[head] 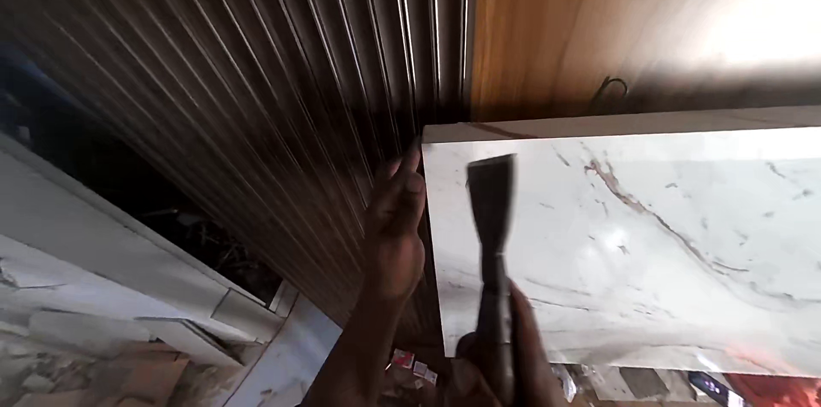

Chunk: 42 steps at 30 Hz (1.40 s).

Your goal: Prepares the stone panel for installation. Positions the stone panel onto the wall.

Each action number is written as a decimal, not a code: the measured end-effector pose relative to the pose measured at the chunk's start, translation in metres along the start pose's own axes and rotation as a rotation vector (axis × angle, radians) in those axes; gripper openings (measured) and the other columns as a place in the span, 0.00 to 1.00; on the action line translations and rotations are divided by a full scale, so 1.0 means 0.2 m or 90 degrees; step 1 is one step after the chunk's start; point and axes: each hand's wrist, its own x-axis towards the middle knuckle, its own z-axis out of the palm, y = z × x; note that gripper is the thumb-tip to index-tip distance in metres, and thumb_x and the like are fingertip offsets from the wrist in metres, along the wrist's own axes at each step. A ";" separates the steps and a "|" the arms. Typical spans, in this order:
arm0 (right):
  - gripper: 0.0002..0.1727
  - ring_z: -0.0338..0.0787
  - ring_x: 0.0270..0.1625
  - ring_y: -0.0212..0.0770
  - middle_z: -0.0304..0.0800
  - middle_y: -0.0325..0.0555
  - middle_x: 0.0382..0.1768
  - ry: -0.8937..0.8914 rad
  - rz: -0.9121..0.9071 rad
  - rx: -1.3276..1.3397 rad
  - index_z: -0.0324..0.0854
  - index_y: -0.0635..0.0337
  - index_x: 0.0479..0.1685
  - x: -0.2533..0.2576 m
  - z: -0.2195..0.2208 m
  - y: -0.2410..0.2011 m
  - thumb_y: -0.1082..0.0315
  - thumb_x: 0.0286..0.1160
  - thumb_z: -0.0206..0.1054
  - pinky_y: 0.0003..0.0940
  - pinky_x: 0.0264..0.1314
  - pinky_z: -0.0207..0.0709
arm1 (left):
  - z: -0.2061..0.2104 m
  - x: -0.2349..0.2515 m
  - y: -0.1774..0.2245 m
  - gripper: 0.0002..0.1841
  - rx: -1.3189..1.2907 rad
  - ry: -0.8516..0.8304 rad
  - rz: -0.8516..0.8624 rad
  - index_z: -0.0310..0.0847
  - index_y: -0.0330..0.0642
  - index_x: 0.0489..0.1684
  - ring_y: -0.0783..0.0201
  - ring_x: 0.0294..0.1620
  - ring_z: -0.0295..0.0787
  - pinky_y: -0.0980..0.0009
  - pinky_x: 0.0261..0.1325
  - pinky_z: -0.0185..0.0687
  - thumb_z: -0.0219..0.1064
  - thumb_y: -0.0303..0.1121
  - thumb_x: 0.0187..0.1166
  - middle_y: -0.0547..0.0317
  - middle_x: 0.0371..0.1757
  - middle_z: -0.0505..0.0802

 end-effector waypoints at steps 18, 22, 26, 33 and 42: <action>0.43 0.80 0.24 0.32 0.83 0.43 0.40 0.006 0.009 0.022 0.39 0.73 0.92 0.02 -0.06 0.02 0.68 0.83 0.62 0.30 0.19 0.80 | -0.01 -0.19 -0.14 0.22 0.085 0.063 -0.005 0.82 0.43 0.76 0.63 0.64 0.89 0.67 0.67 0.88 0.66 0.29 0.81 0.57 0.71 0.88; 0.43 0.79 0.23 0.32 0.82 0.43 0.40 0.005 0.009 0.030 0.40 0.73 0.92 0.01 -0.06 0.03 0.68 0.84 0.62 0.29 0.18 0.80 | -0.01 -0.26 -0.20 0.21 0.068 0.072 -0.029 0.84 0.42 0.73 0.60 0.65 0.89 0.65 0.68 0.89 0.66 0.28 0.81 0.56 0.68 0.89; 0.43 0.79 0.23 0.31 0.83 0.42 0.39 0.013 0.000 0.024 0.39 0.73 0.92 0.02 -0.07 0.00 0.67 0.84 0.62 0.29 0.18 0.79 | 0.02 -0.26 -0.20 0.23 0.106 0.104 -0.050 0.81 0.42 0.74 0.62 0.62 0.90 0.65 0.64 0.89 0.67 0.31 0.79 0.56 0.63 0.91; 0.44 0.81 0.25 0.30 0.85 0.41 0.41 0.051 -0.039 0.031 0.40 0.72 0.92 0.03 -0.13 -0.09 0.66 0.84 0.63 0.28 0.21 0.82 | 0.05 0.06 0.05 0.26 0.208 0.081 0.108 0.79 0.37 0.76 0.68 0.54 0.89 0.72 0.59 0.90 0.73 0.30 0.77 0.53 0.59 0.88; 0.44 0.80 0.23 0.31 0.82 0.39 0.38 0.057 -0.061 0.042 0.37 0.69 0.93 0.07 -0.23 -0.23 0.67 0.85 0.62 0.30 0.17 0.81 | 0.05 0.07 0.08 0.28 0.243 0.090 0.138 0.80 0.43 0.78 0.67 0.57 0.92 0.71 0.58 0.93 0.75 0.31 0.75 0.55 0.62 0.90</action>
